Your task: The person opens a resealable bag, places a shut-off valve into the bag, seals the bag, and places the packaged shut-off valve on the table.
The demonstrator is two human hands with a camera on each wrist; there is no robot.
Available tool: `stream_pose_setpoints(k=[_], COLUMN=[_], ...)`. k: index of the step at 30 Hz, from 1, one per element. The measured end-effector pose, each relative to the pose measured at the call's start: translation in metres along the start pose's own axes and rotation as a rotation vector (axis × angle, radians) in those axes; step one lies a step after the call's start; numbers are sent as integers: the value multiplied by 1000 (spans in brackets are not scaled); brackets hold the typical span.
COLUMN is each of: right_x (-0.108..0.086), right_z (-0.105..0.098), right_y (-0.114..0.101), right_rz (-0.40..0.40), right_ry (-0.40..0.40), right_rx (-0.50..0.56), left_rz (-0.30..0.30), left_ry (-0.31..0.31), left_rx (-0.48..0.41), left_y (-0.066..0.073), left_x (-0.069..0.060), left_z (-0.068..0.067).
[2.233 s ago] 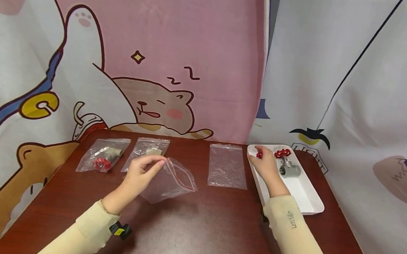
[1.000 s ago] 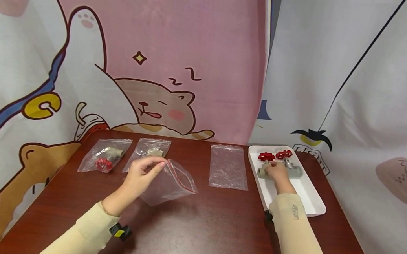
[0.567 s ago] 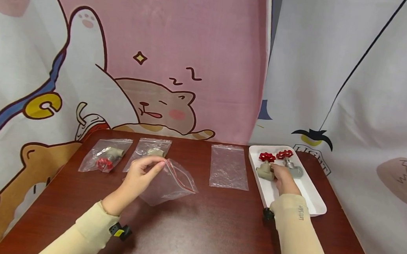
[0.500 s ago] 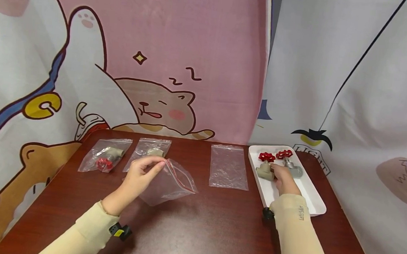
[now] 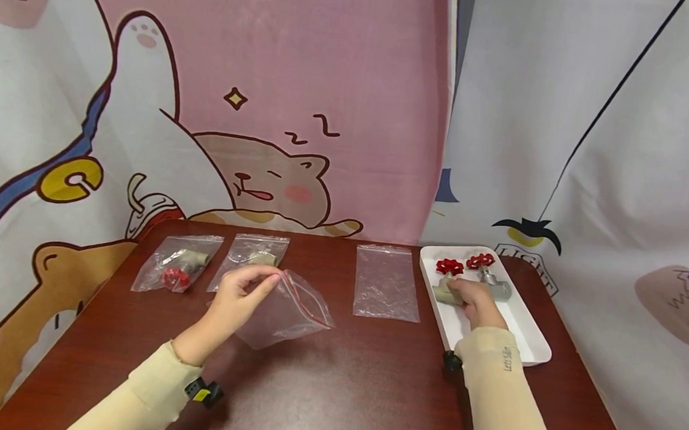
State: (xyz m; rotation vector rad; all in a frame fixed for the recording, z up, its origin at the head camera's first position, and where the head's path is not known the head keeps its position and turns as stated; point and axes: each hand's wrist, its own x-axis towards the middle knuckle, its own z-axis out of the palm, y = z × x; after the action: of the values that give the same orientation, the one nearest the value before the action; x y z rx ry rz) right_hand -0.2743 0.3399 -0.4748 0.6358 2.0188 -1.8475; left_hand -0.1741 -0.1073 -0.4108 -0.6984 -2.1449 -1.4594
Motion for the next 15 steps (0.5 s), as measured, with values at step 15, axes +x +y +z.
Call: stream_pose_setpoints(k=[15], right_x=[12], right_z=[-6], right_y=[6], right_rz=[-21], right_ry=[51], right_rx=[-125], left_rz=[-11], left_ry=[10], left_rx=[24], left_y=[37], left_x=[5], left_z=[-6])
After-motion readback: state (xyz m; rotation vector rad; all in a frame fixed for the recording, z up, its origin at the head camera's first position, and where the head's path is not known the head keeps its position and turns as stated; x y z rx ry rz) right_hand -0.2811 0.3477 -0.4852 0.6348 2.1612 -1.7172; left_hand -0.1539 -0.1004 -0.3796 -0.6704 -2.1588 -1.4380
